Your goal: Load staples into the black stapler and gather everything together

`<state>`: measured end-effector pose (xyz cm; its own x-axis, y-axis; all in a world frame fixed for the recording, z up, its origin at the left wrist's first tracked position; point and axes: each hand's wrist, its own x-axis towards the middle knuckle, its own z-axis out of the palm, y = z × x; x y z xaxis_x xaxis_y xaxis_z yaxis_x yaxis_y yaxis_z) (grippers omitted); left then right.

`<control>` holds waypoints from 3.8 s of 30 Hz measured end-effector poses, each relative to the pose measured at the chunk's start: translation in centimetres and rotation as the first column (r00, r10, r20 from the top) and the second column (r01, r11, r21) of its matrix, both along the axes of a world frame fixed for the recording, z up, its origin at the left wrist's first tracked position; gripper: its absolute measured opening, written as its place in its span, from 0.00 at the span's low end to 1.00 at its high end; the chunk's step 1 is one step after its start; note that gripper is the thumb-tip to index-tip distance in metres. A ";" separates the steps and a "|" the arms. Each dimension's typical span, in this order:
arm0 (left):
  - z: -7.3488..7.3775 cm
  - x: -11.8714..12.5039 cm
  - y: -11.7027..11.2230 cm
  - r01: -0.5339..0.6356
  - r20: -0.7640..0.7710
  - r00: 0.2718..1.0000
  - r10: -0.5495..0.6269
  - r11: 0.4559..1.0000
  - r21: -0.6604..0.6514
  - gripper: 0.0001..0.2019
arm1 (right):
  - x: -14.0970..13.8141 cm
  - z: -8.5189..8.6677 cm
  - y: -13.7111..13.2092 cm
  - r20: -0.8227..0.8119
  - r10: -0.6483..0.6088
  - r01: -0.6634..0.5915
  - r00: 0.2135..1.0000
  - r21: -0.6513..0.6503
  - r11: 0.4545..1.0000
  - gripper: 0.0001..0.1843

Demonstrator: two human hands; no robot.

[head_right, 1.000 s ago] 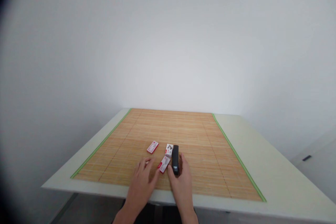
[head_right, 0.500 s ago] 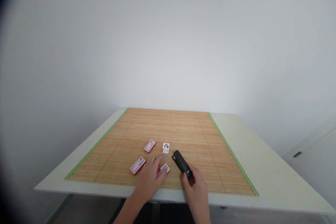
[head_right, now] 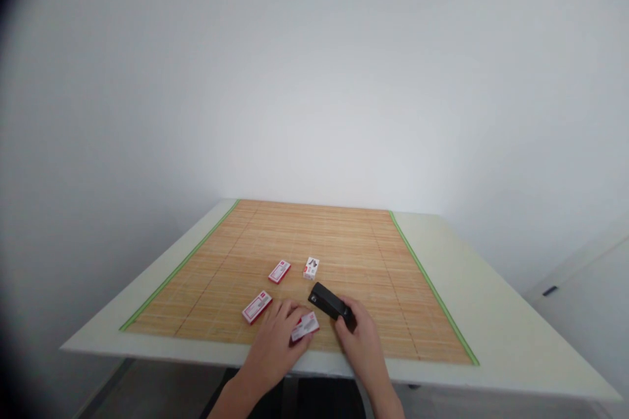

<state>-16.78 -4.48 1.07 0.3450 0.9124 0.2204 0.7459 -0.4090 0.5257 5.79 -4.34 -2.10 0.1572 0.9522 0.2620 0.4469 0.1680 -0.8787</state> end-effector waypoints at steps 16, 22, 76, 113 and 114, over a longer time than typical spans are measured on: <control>-0.9 0.7 -1.1 -0.114 -0.009 0.993 0.116 0.987 0.116 0.18 | -5.6 4.8 5.8 0.401 0.205 -0.255 0.893 0.074 0.964 0.19; -0.7 0.6 -1.1 -0.126 -0.016 0.992 0.128 0.989 0.083 0.20 | -6.6 7.4 6.8 0.501 0.164 -0.251 0.849 0.110 0.962 0.09; -2.2 -2.9 2.8 0.183 0.132 0.975 -0.181 0.983 -0.007 0.20 | -1.6 2.9 -0.9 0.235 0.324 -0.236 0.916 -0.336 0.912 0.25; -2.0 -3.2 1.4 0.073 0.061 0.995 -0.084 0.984 0.161 0.26 | -9.0 2.3 5.0 -0.059 0.122 -0.131 0.991 -0.188 0.973 0.12; -2.0 -3.3 1.3 0.072 0.067 0.994 -0.084 0.984 0.163 0.26 | -8.9 2.7 5.0 -0.038 0.126 -0.131 0.991 -0.180 0.975 0.11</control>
<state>-20.03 -3.15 -0.91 0.3913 0.8341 0.3888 0.6705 -0.5478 0.5003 -3.09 0.62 0.61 0.0348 0.9962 0.0799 0.4087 0.0588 -0.9108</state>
